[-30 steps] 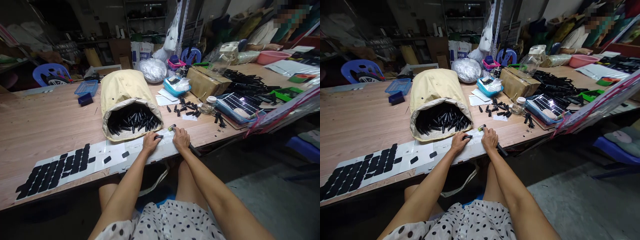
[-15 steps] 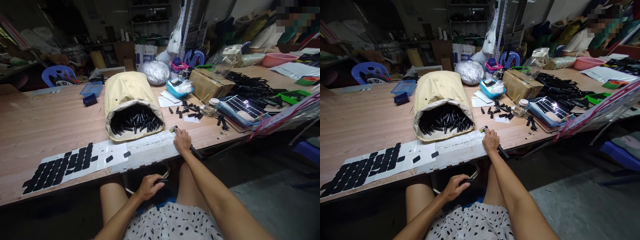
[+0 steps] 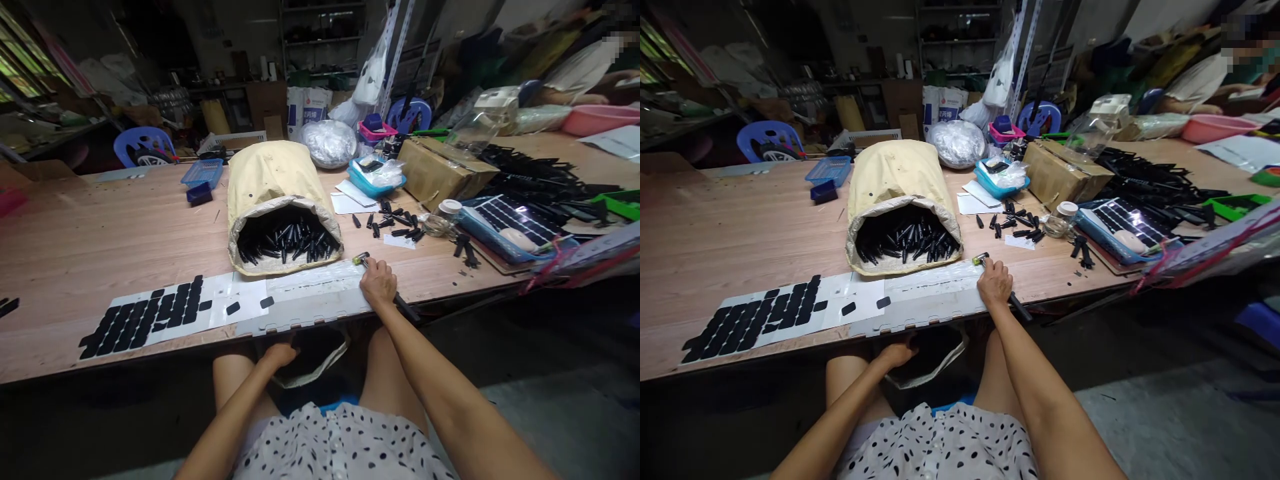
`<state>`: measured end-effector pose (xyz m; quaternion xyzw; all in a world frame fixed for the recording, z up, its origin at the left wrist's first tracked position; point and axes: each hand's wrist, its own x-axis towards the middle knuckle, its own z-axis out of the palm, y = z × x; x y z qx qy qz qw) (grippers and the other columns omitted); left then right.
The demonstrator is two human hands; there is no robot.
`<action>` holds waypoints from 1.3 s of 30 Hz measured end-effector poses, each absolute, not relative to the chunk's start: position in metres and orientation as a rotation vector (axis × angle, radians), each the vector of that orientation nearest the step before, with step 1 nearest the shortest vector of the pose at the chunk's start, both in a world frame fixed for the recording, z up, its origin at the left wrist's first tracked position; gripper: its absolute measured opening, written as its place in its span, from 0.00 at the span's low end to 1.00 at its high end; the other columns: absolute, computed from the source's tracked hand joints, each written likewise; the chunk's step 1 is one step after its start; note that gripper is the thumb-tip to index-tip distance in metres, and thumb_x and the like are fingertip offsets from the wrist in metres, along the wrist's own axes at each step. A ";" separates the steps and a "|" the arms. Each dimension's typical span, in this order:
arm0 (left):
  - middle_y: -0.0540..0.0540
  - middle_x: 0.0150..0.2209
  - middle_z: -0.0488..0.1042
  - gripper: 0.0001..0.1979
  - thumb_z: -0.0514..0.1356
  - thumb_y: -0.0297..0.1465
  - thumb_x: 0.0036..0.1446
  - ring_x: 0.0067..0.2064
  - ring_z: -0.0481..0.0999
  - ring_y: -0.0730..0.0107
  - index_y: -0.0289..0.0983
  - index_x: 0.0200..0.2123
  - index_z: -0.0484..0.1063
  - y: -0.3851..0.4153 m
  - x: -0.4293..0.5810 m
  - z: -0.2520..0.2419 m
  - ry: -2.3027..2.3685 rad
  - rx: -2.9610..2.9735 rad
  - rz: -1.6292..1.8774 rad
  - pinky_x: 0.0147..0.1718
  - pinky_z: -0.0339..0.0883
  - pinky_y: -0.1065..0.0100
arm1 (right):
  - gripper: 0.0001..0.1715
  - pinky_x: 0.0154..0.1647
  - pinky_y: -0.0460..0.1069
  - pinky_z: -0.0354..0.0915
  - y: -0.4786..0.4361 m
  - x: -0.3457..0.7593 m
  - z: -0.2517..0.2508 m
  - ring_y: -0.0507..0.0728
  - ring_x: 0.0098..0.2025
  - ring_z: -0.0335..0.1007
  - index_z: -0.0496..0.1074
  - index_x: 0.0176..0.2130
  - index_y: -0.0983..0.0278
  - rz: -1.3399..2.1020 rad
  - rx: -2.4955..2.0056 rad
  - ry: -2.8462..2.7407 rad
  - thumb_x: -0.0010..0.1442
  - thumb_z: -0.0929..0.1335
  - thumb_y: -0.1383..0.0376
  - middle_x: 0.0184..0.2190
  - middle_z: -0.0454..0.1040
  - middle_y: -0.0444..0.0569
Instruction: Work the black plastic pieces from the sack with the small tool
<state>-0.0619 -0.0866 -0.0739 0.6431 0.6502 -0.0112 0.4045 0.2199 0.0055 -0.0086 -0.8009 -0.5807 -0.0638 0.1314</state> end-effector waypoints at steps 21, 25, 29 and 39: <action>0.36 0.50 0.80 0.16 0.52 0.34 0.65 0.53 0.79 0.48 0.41 0.48 0.77 0.094 -0.064 0.059 2.359 1.722 0.071 0.46 0.69 0.57 | 0.20 0.38 0.52 0.56 0.004 0.219 -0.011 0.62 0.44 0.64 0.73 0.55 0.62 -0.186 -2.314 -1.681 0.66 0.61 0.67 0.43 0.70 0.58; 0.30 0.51 0.79 0.16 0.56 0.27 0.61 0.53 0.79 0.46 0.35 0.51 0.75 0.089 -0.064 0.059 2.404 1.614 0.065 0.45 0.69 0.56 | 0.21 0.38 0.52 0.55 0.004 0.218 -0.009 0.62 0.45 0.64 0.72 0.55 0.63 -0.184 -2.321 -1.678 0.67 0.60 0.67 0.43 0.70 0.57; 0.33 0.48 0.80 0.16 0.60 0.29 0.58 0.50 0.79 0.46 0.37 0.51 0.75 0.074 -0.072 0.062 2.427 1.579 0.269 0.43 0.69 0.57 | 0.21 0.39 0.52 0.55 0.004 0.216 -0.008 0.62 0.46 0.64 0.72 0.55 0.63 -0.171 -2.323 -1.678 0.67 0.60 0.67 0.44 0.70 0.58; 0.46 0.40 0.81 0.09 0.66 0.32 0.56 0.48 0.73 0.58 0.42 0.41 0.82 0.025 0.025 0.028 1.632 2.031 0.625 0.49 0.66 0.60 | 0.21 0.40 0.52 0.55 0.004 0.216 -0.008 0.62 0.45 0.63 0.72 0.55 0.62 -0.161 -2.328 -1.681 0.68 0.60 0.66 0.44 0.69 0.57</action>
